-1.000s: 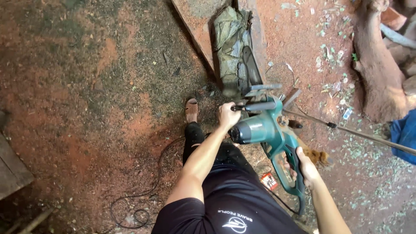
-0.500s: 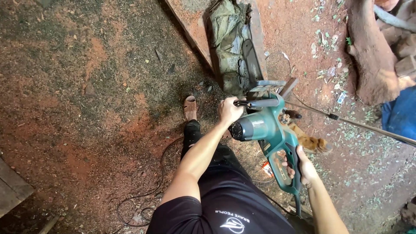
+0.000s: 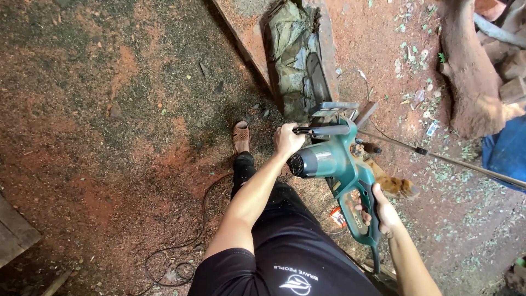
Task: Using an electric chainsaw to cut through a piece of wood on the ground.
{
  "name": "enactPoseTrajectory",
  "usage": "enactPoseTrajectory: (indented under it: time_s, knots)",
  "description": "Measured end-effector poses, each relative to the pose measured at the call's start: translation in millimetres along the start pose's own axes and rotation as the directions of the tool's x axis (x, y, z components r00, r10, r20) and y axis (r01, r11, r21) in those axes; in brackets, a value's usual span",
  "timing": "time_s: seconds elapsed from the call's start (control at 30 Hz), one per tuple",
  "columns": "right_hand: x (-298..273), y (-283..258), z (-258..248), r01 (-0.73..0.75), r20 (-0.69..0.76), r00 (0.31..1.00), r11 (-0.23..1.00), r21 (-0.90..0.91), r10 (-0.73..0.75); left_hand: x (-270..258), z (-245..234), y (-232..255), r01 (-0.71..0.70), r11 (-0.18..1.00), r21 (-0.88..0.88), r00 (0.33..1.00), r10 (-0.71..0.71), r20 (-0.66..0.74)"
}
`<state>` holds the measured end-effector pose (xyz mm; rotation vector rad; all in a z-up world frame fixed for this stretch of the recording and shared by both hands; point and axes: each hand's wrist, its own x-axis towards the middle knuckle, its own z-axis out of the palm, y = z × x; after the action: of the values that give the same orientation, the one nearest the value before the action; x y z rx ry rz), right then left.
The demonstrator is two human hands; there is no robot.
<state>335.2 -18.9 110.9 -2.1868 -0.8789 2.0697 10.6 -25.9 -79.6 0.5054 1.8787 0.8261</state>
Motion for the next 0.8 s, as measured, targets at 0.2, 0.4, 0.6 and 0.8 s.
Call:
enactPoseTrajectory:
  time_s: [0.2, 0.4, 0.6, 0.8]
  knots:
    - [10, 12, -22, 0.037, 0.012, 0.999, 0.999, -0.006, -0.037, -39, -37, 42, 0.023, 0.997, -0.075, 1.0, -0.024, -0.003]
    - [-27, 46, -76, 0.175, 0.127, 0.977, 0.985, -0.006, -0.173, -94, 5, 31, -0.155, 0.981, -0.12, 0.988, 0.154, -0.02]
    - [-34, 67, -136, 0.103, 0.152, 0.983, 0.995, 0.0, -0.102, -121, 58, 41, -0.331, 0.933, -0.139, 0.93, 0.298, -0.215]
    - [-1, 60, -165, 0.134, 0.166, 0.978, 0.99, -0.052, -0.124, -121, 101, 9, -0.283, 0.948, -0.147, 0.95, 0.256, -0.176]
